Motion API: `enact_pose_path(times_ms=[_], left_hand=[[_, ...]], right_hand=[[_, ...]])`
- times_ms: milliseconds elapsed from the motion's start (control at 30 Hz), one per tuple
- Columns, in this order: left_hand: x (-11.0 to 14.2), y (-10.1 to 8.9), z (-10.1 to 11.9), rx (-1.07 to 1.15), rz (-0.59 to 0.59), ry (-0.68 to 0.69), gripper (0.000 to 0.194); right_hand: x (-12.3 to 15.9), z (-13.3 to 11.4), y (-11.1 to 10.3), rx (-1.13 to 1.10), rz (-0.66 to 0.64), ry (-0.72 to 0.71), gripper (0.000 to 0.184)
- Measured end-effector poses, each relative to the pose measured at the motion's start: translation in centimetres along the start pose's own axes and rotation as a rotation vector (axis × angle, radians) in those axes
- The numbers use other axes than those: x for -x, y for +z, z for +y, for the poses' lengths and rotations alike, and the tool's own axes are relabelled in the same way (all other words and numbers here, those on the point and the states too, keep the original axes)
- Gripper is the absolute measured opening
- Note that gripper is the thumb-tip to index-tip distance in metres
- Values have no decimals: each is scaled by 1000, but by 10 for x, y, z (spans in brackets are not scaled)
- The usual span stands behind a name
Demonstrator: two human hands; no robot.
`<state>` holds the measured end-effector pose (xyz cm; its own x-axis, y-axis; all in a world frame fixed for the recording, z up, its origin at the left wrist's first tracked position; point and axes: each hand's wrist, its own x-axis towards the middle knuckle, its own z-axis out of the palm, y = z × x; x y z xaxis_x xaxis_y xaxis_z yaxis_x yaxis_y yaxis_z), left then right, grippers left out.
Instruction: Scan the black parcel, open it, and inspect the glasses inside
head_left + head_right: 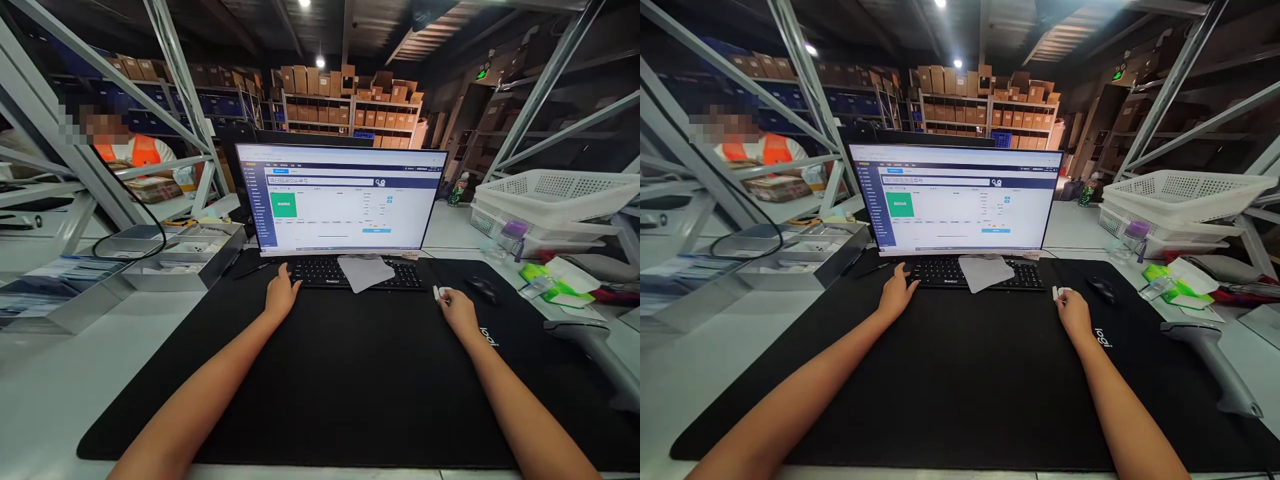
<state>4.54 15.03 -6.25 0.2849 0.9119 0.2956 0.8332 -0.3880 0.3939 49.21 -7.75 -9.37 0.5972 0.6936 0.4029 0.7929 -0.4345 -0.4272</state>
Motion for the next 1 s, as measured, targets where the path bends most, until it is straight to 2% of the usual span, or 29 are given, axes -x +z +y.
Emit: enact_pose_path(times_ms=[200, 433, 600, 733, 833, 1000], left_hand=[[-4, 10, 3, 4, -8, 29, 103], [1, 7, 12, -33, 25, -22, 97], [1, 8, 12, -48, 53, -40, 96], [3, 8, 16, -108, 61, -24, 97], [5, 7, 19, -152, 55, -9, 96], [7, 6, 17, -160, 13, -12, 92]], right_hand=[[4, -14, 2, -9, 11, 31, 8], [-5, -44, 21, -82, 83, 117, 4], [-27, -44, 31, -146, 113, 213, 21], [-43, -43, 35, -175, 98, 233, 31], [-44, -43, 30, -184, 83, 225, 28], [-22, -37, 1, -144, 122, 161, 20]])
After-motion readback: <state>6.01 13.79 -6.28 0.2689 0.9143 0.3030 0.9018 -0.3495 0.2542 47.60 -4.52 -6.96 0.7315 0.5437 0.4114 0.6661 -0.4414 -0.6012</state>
